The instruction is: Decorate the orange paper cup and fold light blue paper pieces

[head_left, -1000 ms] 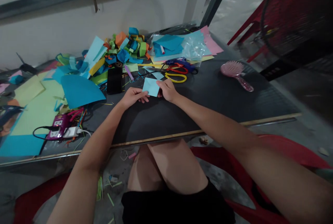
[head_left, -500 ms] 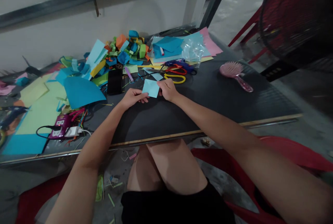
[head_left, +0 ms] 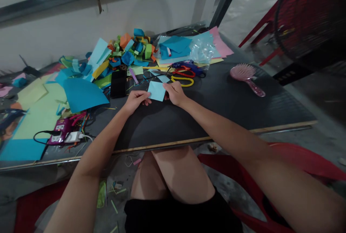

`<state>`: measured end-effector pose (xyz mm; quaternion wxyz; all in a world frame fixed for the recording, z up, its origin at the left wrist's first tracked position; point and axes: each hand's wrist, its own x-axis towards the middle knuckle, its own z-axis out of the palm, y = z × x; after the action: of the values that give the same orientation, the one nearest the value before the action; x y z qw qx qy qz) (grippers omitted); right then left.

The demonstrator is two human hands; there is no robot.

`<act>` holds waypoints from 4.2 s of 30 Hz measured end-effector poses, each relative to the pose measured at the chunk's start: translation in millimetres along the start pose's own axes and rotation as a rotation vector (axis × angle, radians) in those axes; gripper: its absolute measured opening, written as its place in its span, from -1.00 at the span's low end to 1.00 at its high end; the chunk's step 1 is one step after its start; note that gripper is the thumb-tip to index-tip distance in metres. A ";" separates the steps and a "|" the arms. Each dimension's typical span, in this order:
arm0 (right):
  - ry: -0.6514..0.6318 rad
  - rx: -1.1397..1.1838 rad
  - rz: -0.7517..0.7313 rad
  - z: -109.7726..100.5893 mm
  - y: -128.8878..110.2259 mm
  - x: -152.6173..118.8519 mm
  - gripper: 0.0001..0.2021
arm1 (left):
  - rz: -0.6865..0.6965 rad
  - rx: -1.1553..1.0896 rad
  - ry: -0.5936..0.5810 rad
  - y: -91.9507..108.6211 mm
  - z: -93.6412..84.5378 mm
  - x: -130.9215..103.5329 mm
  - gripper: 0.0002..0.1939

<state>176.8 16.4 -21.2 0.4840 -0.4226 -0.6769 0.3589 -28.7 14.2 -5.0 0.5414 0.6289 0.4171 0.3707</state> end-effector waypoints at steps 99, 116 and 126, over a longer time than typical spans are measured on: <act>-0.236 0.337 0.278 6.1 -9.3 3.3 -0.28 | 0.077 -0.062 0.016 5.1 9.6 -5.9 -0.38; -0.239 0.275 0.277 4.9 -15.1 3.2 -0.33 | 0.078 -0.064 0.056 -3.5 7.8 -1.4 -0.45; -0.253 0.338 0.275 5.3 -13.4 2.6 -0.29 | 0.084 -0.084 0.029 3.0 7.8 -5.2 -0.41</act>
<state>168.3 13.2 -9.8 0.4058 -0.3753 -0.5988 0.5795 -23.2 6.3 -3.2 0.5453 0.6172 0.3819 0.4194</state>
